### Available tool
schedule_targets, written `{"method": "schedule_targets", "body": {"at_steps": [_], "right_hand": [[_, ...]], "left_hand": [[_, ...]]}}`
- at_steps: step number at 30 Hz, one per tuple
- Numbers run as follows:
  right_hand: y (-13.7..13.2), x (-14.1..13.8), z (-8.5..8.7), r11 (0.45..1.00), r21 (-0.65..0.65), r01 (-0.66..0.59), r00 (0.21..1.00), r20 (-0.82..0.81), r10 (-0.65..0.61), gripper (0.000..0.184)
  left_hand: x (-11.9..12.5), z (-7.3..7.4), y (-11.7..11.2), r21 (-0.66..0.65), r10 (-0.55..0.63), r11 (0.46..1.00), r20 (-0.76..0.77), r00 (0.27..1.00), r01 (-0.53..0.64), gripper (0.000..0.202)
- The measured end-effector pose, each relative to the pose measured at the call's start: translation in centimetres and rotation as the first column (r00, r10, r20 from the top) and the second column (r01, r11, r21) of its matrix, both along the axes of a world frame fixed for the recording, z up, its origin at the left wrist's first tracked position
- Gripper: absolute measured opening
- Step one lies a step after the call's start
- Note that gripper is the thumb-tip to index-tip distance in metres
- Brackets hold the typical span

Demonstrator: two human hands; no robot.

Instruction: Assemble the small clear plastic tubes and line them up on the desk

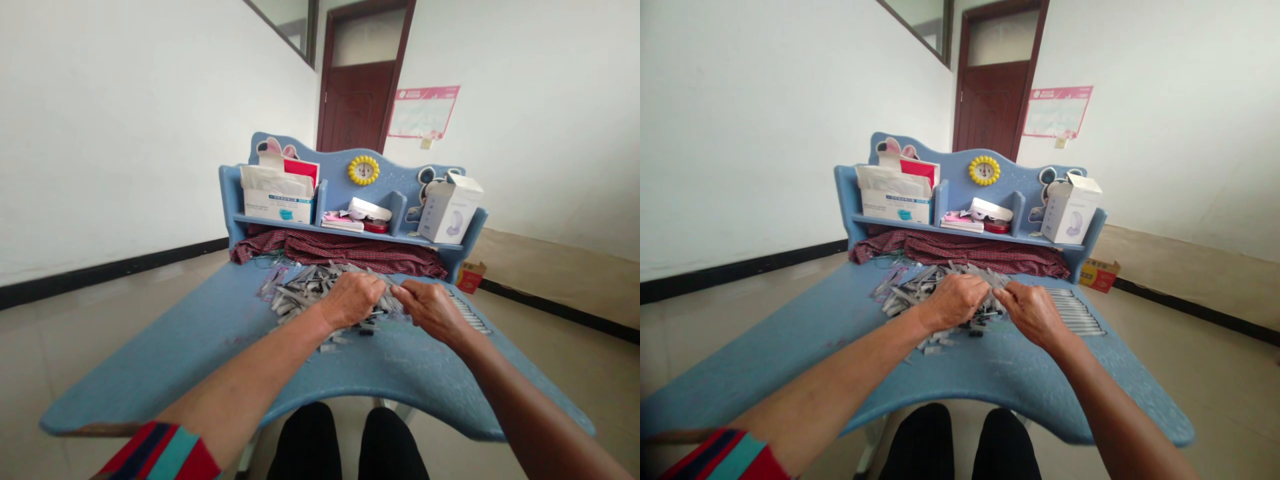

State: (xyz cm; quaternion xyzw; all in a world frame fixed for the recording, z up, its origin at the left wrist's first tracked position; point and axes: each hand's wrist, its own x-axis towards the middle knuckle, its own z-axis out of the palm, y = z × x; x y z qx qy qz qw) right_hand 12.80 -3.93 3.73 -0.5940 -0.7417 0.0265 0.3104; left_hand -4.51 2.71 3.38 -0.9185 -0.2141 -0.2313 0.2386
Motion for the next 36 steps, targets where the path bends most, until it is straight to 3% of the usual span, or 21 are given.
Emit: {"method": "schedule_targets", "body": {"at_steps": [4,8,12,18,23,28,32,36], "right_hand": [[0.06,0.0,0.01,0.999,0.035,-0.017,1.0,0.012,0.017,0.022],[0.21,0.17,-0.06,1.0,0.003,0.007,0.999,0.045,-0.007,0.036],[0.06,0.22,-0.12,0.999,0.02,-0.037,0.998,0.049,0.036,0.03],[-0.12,0.11,0.11,0.999,-0.05,0.011,0.999,0.048,-0.009,0.042],[-0.16,0.2,0.22,0.999,-0.011,-0.04,0.999,0.036,0.04,0.029],[-0.15,0.23,0.21,0.997,-0.064,-0.036,0.997,0.061,0.04,0.039],[-0.17,0.29,0.11,0.997,-0.031,-0.064,0.996,0.051,0.066,0.028],[-0.11,0.23,0.14,0.996,-0.041,-0.08,0.995,0.059,0.082,0.029]], "left_hand": [[0.04,0.0,-0.1,0.004,-0.004,1.0,-0.013,1.0,0.005,0.007],[0.13,-0.2,-0.03,0.009,-0.013,1.0,-0.005,1.0,0.013,0.009],[0.13,-0.3,0.02,0.002,-0.022,1.0,-0.001,1.0,0.022,0.006],[0.09,-0.24,-0.11,-0.001,-0.019,1.0,0.007,1.0,0.019,0.009],[0.06,-0.3,-0.05,-0.005,-0.008,1.0,-0.002,1.0,0.008,0.007],[0.09,-0.35,-0.12,0.012,-0.018,1.0,0.009,1.0,0.017,0.009],[0.09,-0.33,-0.17,0.013,-0.027,1.0,0.01,1.0,0.027,0.008],[0.11,-0.33,-0.21,0.013,-0.018,1.0,0.001,1.0,0.018,0.008]]}}
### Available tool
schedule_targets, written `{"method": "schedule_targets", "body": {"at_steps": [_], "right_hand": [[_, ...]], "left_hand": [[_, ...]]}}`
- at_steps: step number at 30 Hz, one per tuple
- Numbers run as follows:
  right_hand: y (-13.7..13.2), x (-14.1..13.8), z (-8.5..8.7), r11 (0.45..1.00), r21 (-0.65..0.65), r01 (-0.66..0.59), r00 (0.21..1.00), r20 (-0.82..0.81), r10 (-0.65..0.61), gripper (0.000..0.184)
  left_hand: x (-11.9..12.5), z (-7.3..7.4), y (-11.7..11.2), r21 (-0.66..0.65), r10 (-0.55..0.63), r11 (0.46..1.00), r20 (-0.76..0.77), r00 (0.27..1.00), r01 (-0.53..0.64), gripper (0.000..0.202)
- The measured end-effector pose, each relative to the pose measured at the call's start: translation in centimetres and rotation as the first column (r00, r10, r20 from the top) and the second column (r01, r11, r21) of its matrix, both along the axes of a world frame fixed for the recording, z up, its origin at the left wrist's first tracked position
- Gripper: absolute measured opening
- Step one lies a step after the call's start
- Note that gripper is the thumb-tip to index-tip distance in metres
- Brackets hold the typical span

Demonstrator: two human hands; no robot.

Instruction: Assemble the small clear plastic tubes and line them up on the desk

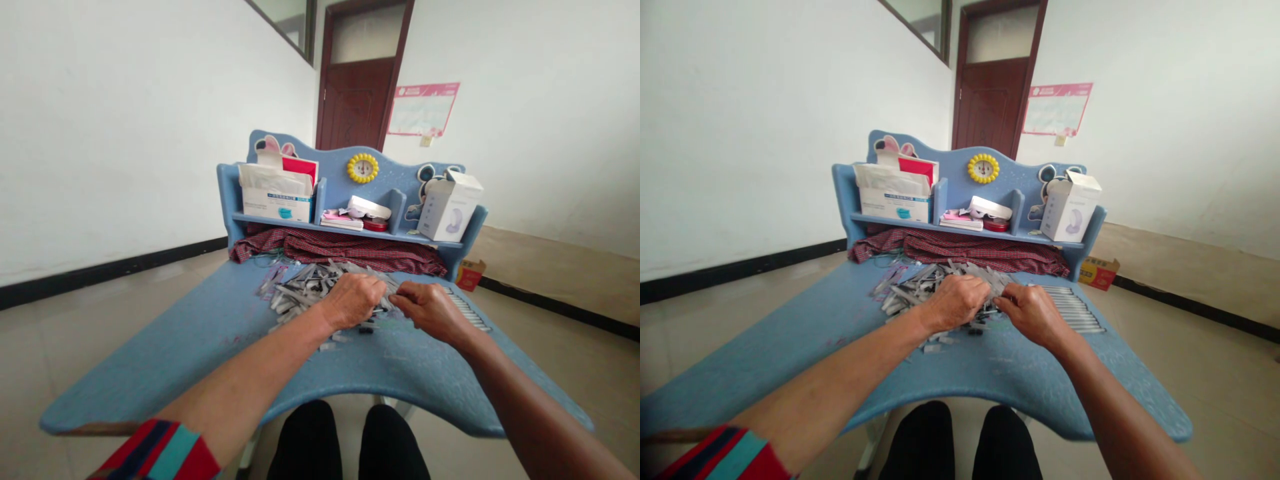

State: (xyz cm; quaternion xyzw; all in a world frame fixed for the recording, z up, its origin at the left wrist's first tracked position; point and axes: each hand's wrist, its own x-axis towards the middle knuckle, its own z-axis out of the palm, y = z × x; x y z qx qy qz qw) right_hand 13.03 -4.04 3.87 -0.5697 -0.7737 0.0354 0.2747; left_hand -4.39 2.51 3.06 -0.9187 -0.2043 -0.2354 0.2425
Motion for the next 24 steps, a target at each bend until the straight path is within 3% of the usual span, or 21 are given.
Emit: {"method": "schedule_targets", "body": {"at_steps": [14,24], "right_hand": [[-0.02,0.0,0.06,0.987,-0.157,-0.028,0.981,-0.193,-0.002,0.036],[-0.29,-0.17,0.36,0.979,-0.198,-0.053,0.966,-0.258,0.0,0.041]], "left_hand": [[0.03,0.05,-0.18,0.036,-0.002,0.999,0.016,1.0,0.002,0.009],[0.08,0.02,-0.25,0.078,-0.004,0.997,0.022,1.0,0.003,0.008]]}}
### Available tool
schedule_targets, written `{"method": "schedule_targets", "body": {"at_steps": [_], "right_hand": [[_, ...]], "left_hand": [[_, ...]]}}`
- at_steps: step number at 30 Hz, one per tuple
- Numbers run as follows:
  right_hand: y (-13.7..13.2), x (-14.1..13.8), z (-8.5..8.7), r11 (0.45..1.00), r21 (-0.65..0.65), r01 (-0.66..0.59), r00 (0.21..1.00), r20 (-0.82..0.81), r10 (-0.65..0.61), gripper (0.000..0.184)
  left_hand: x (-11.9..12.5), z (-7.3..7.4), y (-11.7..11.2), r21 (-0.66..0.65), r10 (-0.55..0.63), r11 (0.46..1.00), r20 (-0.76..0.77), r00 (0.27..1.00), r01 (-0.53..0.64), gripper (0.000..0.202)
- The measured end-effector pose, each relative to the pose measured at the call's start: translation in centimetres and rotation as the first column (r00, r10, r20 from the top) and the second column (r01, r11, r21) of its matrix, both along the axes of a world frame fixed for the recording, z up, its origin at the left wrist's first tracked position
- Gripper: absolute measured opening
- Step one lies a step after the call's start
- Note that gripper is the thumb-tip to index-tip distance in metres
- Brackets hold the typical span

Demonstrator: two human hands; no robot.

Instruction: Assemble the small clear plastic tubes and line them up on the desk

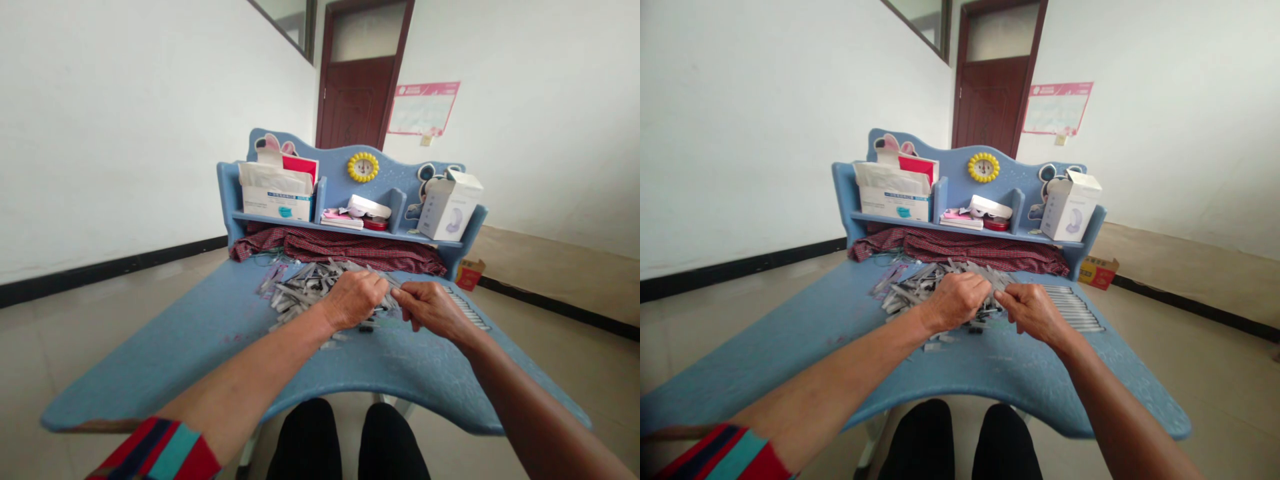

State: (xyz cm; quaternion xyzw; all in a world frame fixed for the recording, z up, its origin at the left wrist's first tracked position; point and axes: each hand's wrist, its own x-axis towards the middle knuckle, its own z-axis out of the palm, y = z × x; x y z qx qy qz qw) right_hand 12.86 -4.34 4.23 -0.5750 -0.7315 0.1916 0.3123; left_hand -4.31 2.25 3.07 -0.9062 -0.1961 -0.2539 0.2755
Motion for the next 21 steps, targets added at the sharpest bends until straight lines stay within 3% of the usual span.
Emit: {"method": "schedule_targets", "body": {"at_steps": [21], "right_hand": [[0.32,0.27,-0.39,1.0,-0.016,-0.026,1.0,0.003,0.026,0.041]], "left_hand": [[0.0,-0.24,0.19,0.03,-0.014,0.999,0.019,1.0,0.013,0.007]]}}
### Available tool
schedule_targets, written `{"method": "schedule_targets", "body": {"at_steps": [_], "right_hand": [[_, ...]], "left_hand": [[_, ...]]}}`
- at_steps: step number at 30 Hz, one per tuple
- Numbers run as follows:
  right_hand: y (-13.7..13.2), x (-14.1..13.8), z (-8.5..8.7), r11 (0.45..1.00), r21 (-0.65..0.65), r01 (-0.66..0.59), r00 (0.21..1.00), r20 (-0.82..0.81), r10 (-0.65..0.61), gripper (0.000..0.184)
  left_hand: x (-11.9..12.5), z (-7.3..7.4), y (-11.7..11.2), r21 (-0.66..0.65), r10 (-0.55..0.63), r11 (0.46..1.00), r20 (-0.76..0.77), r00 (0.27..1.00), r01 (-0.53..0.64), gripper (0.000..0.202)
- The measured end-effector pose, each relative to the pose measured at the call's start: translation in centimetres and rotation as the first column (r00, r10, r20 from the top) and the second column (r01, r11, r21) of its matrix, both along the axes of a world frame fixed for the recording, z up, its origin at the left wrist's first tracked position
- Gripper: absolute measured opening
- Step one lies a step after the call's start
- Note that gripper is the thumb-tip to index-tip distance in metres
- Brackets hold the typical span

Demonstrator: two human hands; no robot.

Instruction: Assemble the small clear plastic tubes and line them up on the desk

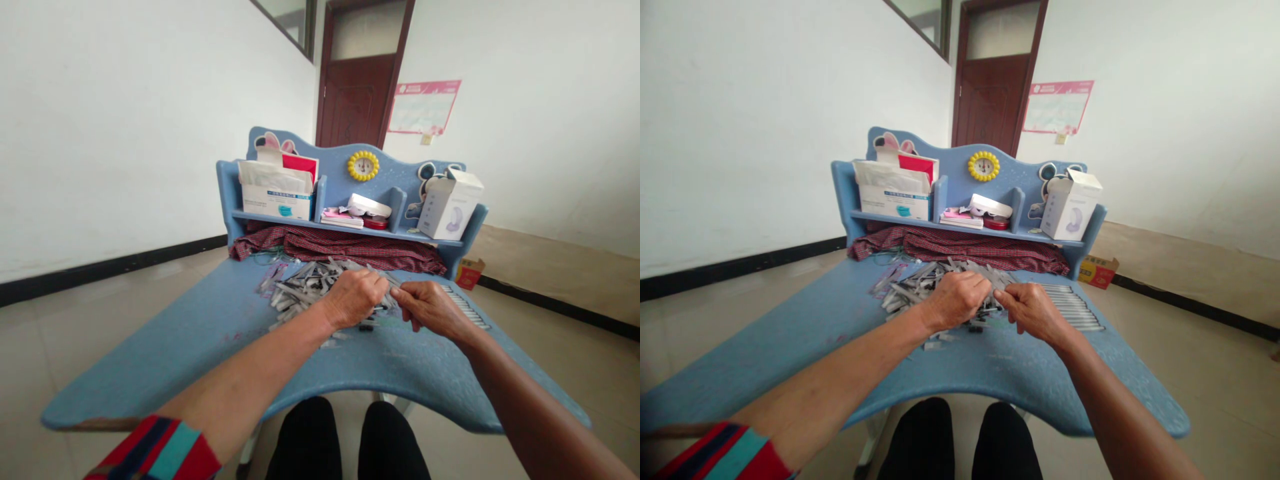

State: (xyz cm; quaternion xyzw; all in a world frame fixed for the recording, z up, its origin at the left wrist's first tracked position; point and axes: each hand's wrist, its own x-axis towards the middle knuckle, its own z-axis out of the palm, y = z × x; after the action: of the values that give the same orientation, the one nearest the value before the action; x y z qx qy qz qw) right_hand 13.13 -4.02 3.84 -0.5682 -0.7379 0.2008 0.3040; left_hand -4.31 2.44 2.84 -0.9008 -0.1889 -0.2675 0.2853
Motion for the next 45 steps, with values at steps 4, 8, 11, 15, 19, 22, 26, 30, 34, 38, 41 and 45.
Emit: {"method": "schedule_targets", "body": {"at_steps": [4,8,11,15,19,22,26,30,34,38,41,45], "right_hand": [[0.0,0.0,0.1,1.0,-0.014,0.005,1.0,0.022,-0.004,0.041],[-0.1,-0.1,0.1,1.0,-0.009,0.012,0.999,0.039,-0.012,0.041],[-0.1,-0.1,0.2,1.0,-0.009,0.019,0.999,0.037,-0.019,0.041],[0.0,0.0,0.1,1.0,-0.007,0.022,0.999,0.03,-0.021,0.044],[0.2,0.1,-0.1,1.0,-0.016,0.018,1.0,-0.002,-0.018,0.045],[0.4,0.3,-0.6,1.0,-0.024,0.004,0.999,-0.047,-0.005,0.043],[1.0,0.3,-1.7,1.0,0.007,0.011,0.988,-0.153,-0.01,0.031],[1.6,0.1,-2.4,0.997,0.068,0.026,0.966,-0.258,-0.007,0.037],[1.7,-0.2,-2.3,0.987,0.158,0.039,0.951,-0.309,0.012,0.033],[1.4,-0.5,-1.8,0.983,0.171,0.061,0.932,-0.363,0.005,0.032],[1.1,-0.6,-1.2,0.983,0.161,0.092,0.906,-0.423,-0.016,0.033],[1.1,-0.3,-0.8,0.98,0.162,0.113,0.88,-0.474,-0.023,0.035]], "left_hand": [[0.0,-0.1,0.0,0.004,0.001,1.0,0.0,1.0,-0.001,0.006],[0.0,-0.1,0.0,-0.004,0.012,1.0,-0.011,1.0,-0.012,0.006],[0.0,-0.1,0.0,-0.005,0.011,1.0,-0.011,1.0,-0.011,0.006],[0.1,-0.1,-0.1,0.0,0.01,1.0,-0.001,1.0,-0.01,0.007],[0.1,0.0,0.0,-0.012,0.01,1.0,0.018,1.0,-0.01,0.008],[0.1,0.1,0.0,-0.047,0.046,0.998,0.028,0.999,-0.044,0.006],[0.0,0.0,0.2,-0.075,0.07,0.995,0.018,0.997,-0.068,0.003],[0.0,-0.1,0.2,-0.078,0.053,0.996,0.031,0.998,-0.051,0.008],[0.1,0.0,0.2,-0.105,0.076,0.992,0.042,0.996,-0.072,0.011],[0.1,0.0,0.2,-0.147,0.097,0.985,0.035,0.995,-0.091,0.011],[0.1,0.0,0.3,-0.191,0.122,0.975,0.022,0.992,-0.115,0.011],[0.0,-0.2,0.7,-0.243,0.142,0.961,0.031,0.989,-0.13,0.014]]}}
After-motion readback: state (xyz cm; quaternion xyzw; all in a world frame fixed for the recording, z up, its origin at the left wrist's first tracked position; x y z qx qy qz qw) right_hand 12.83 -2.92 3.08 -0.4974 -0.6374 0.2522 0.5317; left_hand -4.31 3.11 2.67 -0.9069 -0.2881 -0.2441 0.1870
